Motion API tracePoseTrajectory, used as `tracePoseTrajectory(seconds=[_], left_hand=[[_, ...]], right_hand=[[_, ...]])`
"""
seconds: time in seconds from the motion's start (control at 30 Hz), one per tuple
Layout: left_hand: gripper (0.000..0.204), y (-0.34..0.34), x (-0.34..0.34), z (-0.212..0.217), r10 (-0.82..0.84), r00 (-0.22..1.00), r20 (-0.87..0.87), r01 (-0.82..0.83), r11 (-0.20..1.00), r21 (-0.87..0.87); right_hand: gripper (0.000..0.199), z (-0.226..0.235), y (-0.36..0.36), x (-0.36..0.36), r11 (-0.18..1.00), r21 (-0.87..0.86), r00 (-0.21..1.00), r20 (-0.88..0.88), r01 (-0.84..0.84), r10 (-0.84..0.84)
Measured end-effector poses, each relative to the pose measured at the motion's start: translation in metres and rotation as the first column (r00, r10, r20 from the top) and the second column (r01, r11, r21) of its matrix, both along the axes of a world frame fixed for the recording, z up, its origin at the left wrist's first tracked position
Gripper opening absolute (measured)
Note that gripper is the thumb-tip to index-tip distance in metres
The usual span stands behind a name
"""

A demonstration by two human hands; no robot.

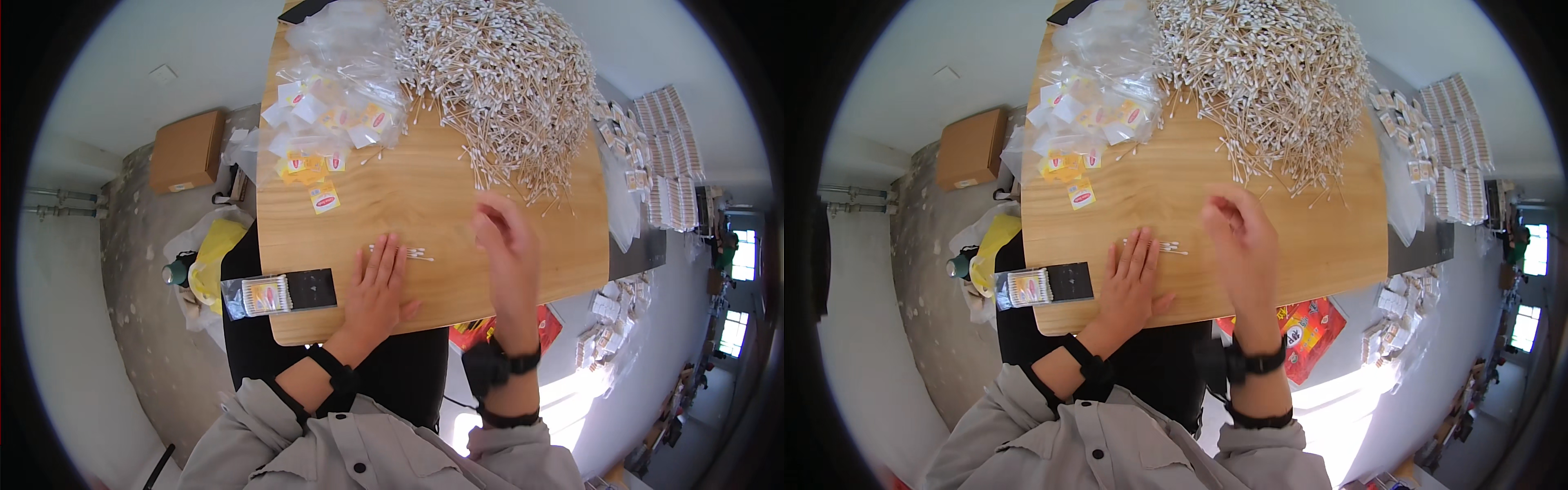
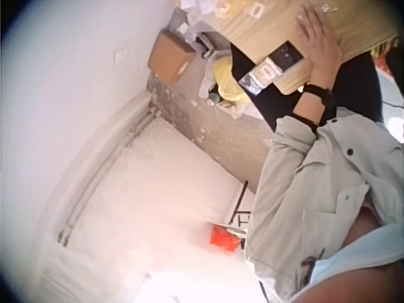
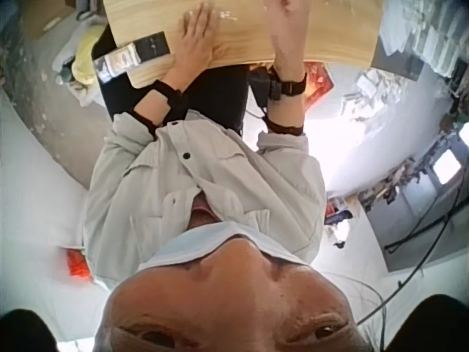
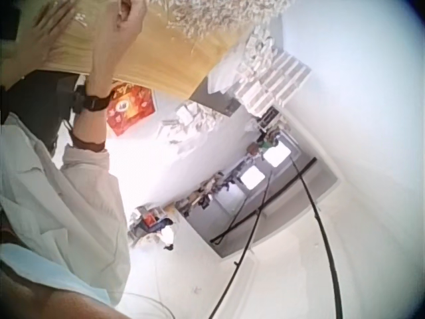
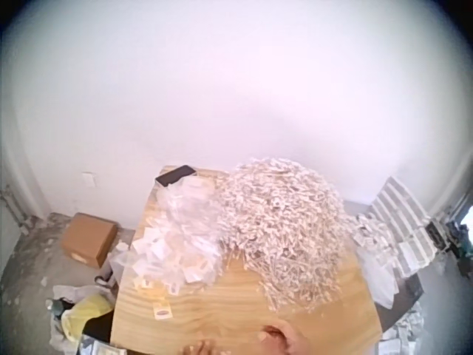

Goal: The person sits on the floor and packs cotton swabs into small plastic sleeves. They gather swabs from a large pile on a wooden board, align them, and insert them into the packaging. The person then seals the packages and places them aside.

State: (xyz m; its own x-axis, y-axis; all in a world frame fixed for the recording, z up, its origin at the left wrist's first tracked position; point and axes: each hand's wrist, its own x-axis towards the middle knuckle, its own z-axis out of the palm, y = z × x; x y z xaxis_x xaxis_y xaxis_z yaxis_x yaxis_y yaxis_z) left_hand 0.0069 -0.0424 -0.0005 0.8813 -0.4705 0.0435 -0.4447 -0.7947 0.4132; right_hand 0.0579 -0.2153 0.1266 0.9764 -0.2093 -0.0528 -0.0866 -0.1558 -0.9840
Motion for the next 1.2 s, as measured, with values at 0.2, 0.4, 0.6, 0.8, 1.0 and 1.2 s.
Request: tracePoseTrajectory(seconds=[0.2, 0.4, 0.6, 0.8, 1.0, 1.2], left_hand=[[0.088, -0.002, 0.001, -0.002, -0.019, 0.999, 0.045, 0.019, 1.0, 0.004], [0.086, -0.001, 0.001, 0.0, -0.023, 1.0, 0.013, 0.024, 0.999, -0.048], [0.085, 0.003, 0.002, 0.003, -0.015, 1.0, -0.01, 0.015, 0.999, -0.037], [0.085, 0.001, 0.001, 0.001, -0.015, 1.0, 0.018, 0.016, 0.998, -0.065], [0.084, -0.001, 0.002, 0.002, -0.021, 1.0, 0.011, 0.022, 0.998, -0.056], [0.083, 0.0, 0.001, 0.001, -0.031, 0.999, 0.021, 0.031, 0.999, -0.019]], right_hand=[[0.033, -0.134, -0.05, 0.069, 0.522, -0.808, 0.953, 0.151, 0.273, -0.264], [0.009, -0.143, -0.063, 0.072, 0.606, -0.724, 0.925, 0.121, 0.33, -0.359], [0.009, -0.11, -0.037, 0.047, 0.793, -0.607, 0.999, -0.009, -0.048, 0.053], [0.019, -0.122, -0.017, 0.03, 0.837, -0.544, 0.998, 0.024, 0.063, -0.059], [0.017, -0.145, -0.062, 0.065, 0.539, -0.778, 0.947, 0.25, 0.322, -0.204], [0.014, -0.125, -0.058, 0.062, 0.617, -0.78, 0.989, 0.009, 0.1, -0.148]])
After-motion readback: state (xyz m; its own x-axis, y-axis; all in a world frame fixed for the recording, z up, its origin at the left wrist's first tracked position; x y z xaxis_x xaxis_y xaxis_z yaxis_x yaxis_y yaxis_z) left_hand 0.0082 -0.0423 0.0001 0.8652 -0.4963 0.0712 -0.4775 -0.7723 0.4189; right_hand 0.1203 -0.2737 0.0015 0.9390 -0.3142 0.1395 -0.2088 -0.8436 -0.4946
